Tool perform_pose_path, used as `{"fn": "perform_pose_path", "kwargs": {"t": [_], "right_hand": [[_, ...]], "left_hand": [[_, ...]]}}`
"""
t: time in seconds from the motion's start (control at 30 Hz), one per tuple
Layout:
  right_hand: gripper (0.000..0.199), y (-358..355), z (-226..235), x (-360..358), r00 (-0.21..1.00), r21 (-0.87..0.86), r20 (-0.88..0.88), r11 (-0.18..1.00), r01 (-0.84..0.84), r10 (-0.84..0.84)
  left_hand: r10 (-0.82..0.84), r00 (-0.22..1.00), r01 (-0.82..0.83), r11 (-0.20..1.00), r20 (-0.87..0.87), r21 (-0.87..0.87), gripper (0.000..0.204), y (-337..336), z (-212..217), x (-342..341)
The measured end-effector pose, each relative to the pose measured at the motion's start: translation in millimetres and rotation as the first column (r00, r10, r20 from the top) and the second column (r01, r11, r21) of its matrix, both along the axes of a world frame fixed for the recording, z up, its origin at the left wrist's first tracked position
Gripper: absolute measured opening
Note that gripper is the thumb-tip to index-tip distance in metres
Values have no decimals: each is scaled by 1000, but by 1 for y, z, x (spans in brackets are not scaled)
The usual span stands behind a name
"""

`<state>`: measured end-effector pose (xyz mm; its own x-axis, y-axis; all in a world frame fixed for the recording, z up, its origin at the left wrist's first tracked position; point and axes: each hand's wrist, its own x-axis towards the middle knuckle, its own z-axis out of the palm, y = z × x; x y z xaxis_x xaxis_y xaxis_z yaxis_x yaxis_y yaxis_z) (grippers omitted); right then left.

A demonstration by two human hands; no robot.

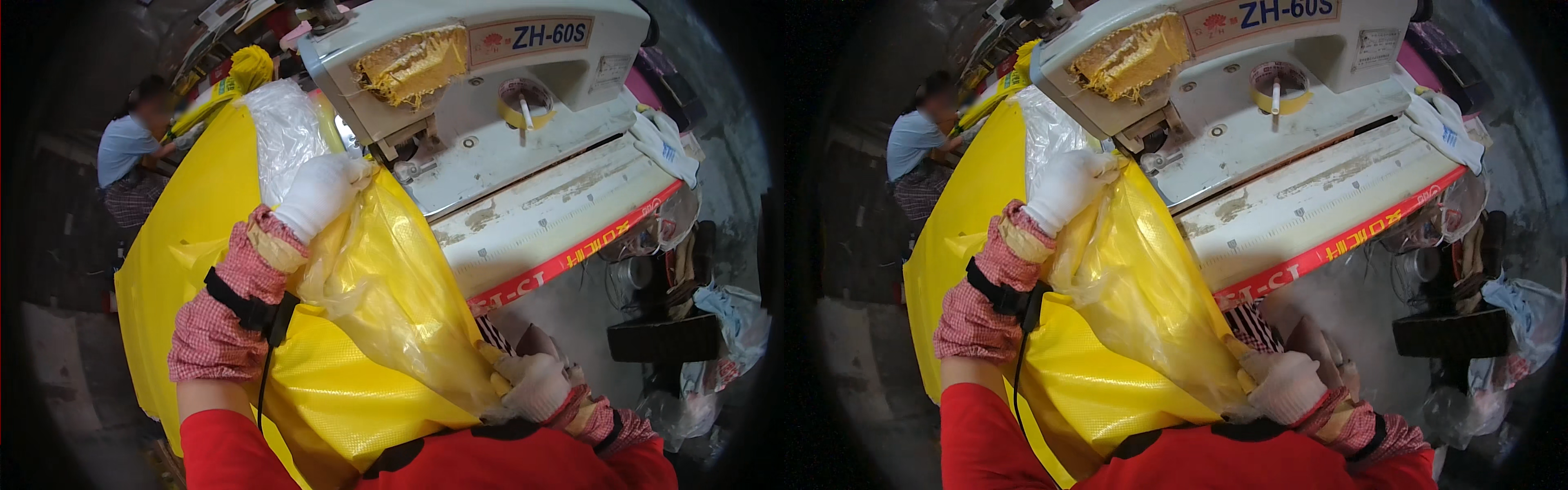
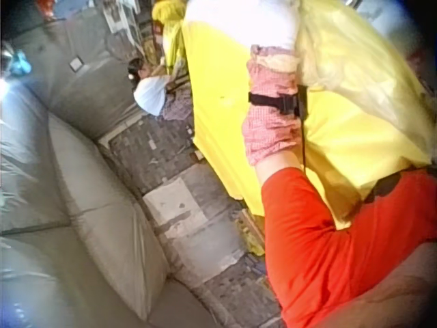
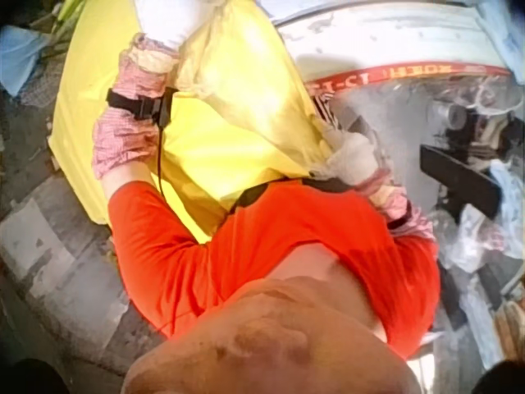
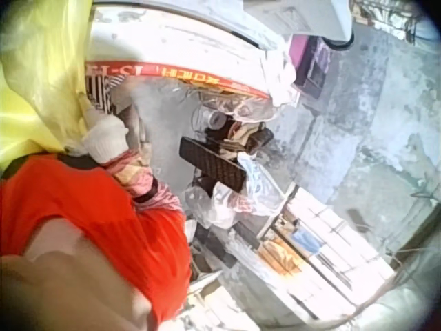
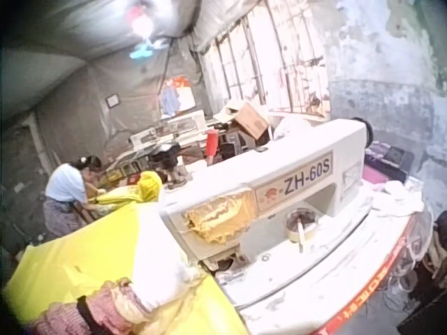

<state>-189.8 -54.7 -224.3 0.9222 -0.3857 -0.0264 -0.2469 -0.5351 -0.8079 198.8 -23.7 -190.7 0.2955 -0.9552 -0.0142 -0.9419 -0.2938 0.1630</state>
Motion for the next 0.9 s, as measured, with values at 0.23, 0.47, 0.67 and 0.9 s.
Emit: {"fn": "perform_pose_path", "kwargs": {"t": [0.23, 0.47, 0.67, 0.9], "right_hand": [[56, -11, -12, 68, 962, -307, -272, 944, -124, 38], [22, -47, 15, 165, 950, -388, -9, 874, -291, 312], [37, -98, 38, 226, 886, -304, -207, 834, -461, 414], [30, -130, 18, 216, 890, 269, -137, 881, -389, 435]], "left_hand": [[53, 942, -13, 992, 332, -122, 17, -42, 5, 75], [16, 822, 80, 986, 569, -144, 23, -59, 70, 115], [-227, 848, 103, 957, 479, 271, 21, -21, 111, 14], [-503, 686, 401, 865, 526, 303, 15, -16, 144, -149]]}}
